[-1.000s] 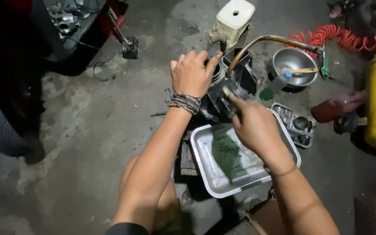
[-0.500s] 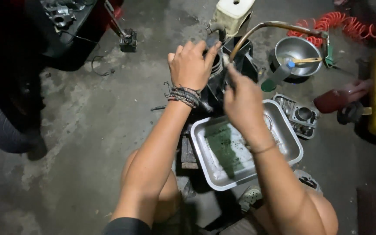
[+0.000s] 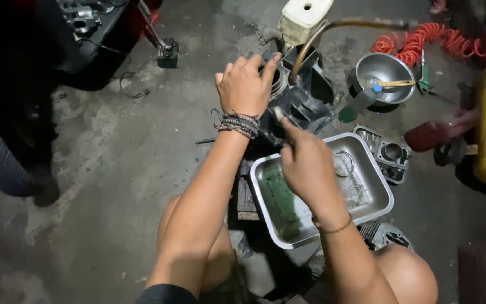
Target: The person scrubs a metal engine cylinder head with a brush, removing dark residue into a metal tray. The person rotates the part to access different surfaces and continues scrubbing until the end of the clip.
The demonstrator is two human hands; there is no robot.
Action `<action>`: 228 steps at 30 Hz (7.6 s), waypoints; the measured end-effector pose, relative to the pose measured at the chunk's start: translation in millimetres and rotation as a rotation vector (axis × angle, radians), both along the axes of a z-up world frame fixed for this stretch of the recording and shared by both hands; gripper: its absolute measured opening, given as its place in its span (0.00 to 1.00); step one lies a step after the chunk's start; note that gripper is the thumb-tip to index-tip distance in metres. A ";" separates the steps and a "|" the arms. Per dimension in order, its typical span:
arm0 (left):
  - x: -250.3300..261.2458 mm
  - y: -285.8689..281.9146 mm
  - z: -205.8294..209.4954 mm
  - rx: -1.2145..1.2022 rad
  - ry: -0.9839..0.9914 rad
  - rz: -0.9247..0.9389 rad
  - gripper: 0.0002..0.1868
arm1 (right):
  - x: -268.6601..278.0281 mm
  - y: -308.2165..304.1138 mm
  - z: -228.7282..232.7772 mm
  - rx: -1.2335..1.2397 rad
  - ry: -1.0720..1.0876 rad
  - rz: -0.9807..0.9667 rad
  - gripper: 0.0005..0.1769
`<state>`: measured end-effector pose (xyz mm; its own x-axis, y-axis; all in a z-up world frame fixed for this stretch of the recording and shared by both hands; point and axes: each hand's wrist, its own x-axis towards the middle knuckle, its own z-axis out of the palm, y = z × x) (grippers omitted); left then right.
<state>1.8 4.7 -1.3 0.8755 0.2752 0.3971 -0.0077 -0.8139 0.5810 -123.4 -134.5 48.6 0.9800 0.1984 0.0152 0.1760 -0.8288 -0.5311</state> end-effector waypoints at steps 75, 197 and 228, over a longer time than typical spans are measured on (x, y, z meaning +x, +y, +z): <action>-5.7 21.5 -6.2 0.029 -0.085 -0.139 0.35 | 33.3 -47.0 -15.7 -0.330 -0.098 0.185 0.46; -15.4 -24.9 -4.9 0.309 -0.255 -0.333 0.33 | 9.2 -117.0 -40.2 -0.158 0.194 -0.147 0.06; -13.1 -32.8 -2.9 0.371 -0.288 -0.236 0.31 | 8.2 -103.2 -96.9 -0.793 -0.460 0.131 0.06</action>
<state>-11.3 -28.1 -4.2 0.7379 -0.1216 0.6639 -0.3329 -0.9212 0.2012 -115.2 -237.7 -48.3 0.8804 0.4255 0.2095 0.3465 -0.8787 0.3283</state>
